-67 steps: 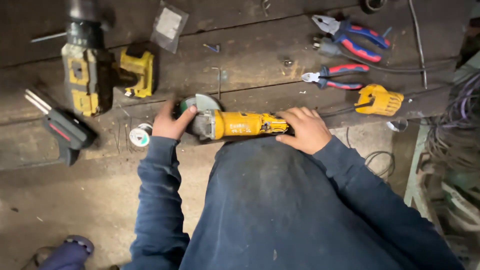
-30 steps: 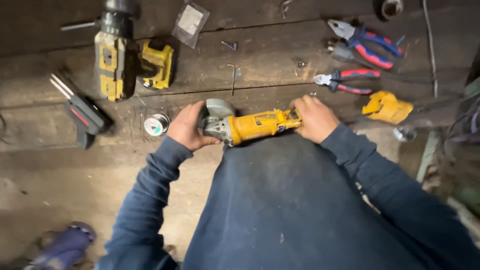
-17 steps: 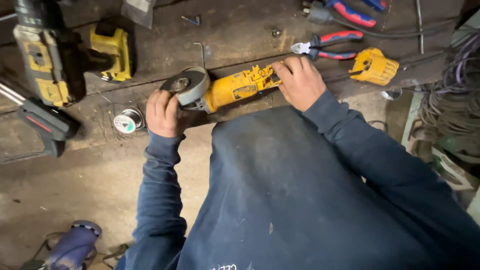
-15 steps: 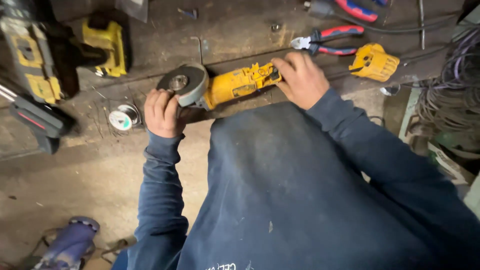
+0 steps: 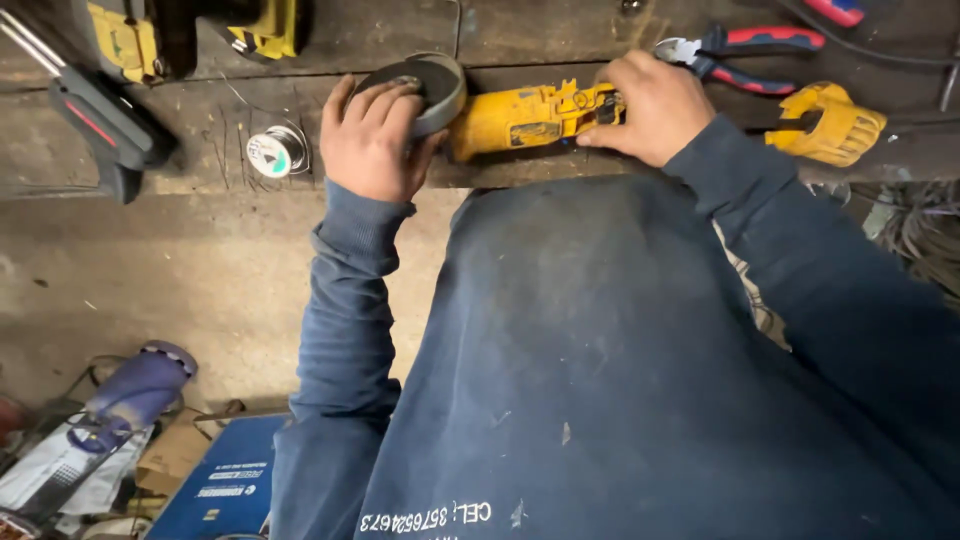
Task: The person repairs a yellow angle grinder at a workbench. They handle small internal components, use a screwdriver on the tool's parts, and manipulate a small switch-like component and wire by hand while working over their lap and the bench.
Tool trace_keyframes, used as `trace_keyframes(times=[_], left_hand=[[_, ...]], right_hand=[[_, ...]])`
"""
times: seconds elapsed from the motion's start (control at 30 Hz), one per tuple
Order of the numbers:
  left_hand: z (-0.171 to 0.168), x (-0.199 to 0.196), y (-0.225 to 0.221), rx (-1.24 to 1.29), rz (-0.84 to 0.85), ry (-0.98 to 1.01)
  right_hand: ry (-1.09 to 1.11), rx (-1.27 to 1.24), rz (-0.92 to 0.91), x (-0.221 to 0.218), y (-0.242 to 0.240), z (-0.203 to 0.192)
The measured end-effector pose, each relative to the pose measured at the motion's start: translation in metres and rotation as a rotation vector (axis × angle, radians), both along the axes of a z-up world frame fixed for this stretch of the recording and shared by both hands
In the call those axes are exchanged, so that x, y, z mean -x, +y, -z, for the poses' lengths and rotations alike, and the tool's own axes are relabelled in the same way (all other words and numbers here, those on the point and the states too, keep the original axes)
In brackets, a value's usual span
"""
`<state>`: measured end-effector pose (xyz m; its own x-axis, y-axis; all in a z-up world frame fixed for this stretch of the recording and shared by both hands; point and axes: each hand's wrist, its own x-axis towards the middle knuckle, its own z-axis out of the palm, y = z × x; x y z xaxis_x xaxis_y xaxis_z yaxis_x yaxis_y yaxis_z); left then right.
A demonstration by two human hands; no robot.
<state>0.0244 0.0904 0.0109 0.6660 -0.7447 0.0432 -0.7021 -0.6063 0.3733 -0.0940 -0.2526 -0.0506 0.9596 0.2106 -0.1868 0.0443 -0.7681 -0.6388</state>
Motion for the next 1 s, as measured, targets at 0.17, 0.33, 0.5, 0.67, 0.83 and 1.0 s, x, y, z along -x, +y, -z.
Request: trace_keyframes(times=[0.17, 0.33, 0.5, 0.67, 0.83, 1.0], left_hand=[[-0.002, 0.029, -0.005, 0.090, -0.040, -0.223], [0.028, 0.069, 0.003, 0.188, -0.147, -0.340], [0.038, 0.097, 0.010, 0.211, -0.187, -0.337], [0.012, 0.078, 0.000, 0.204, -0.202, -0.227], [0.001, 0.063, 0.005, 0.173, -0.132, -0.155], [-0.024, 0.053, -0.007, 0.199, -0.104, -0.074]], right_hand=[[-0.171, 0.012, 0.169, 0.020, 0.017, -0.010], [-0.292, 0.103, 0.200, 0.029, 0.018, 0.002], [-0.306, 0.149, 0.107, 0.034, 0.013, 0.001], [-0.300, 0.001, 0.080, 0.017, -0.002, -0.035], [-0.302, -0.046, 0.146, 0.001, -0.038, -0.046], [-0.295, 0.037, 0.230, -0.033, -0.041, -0.029]])
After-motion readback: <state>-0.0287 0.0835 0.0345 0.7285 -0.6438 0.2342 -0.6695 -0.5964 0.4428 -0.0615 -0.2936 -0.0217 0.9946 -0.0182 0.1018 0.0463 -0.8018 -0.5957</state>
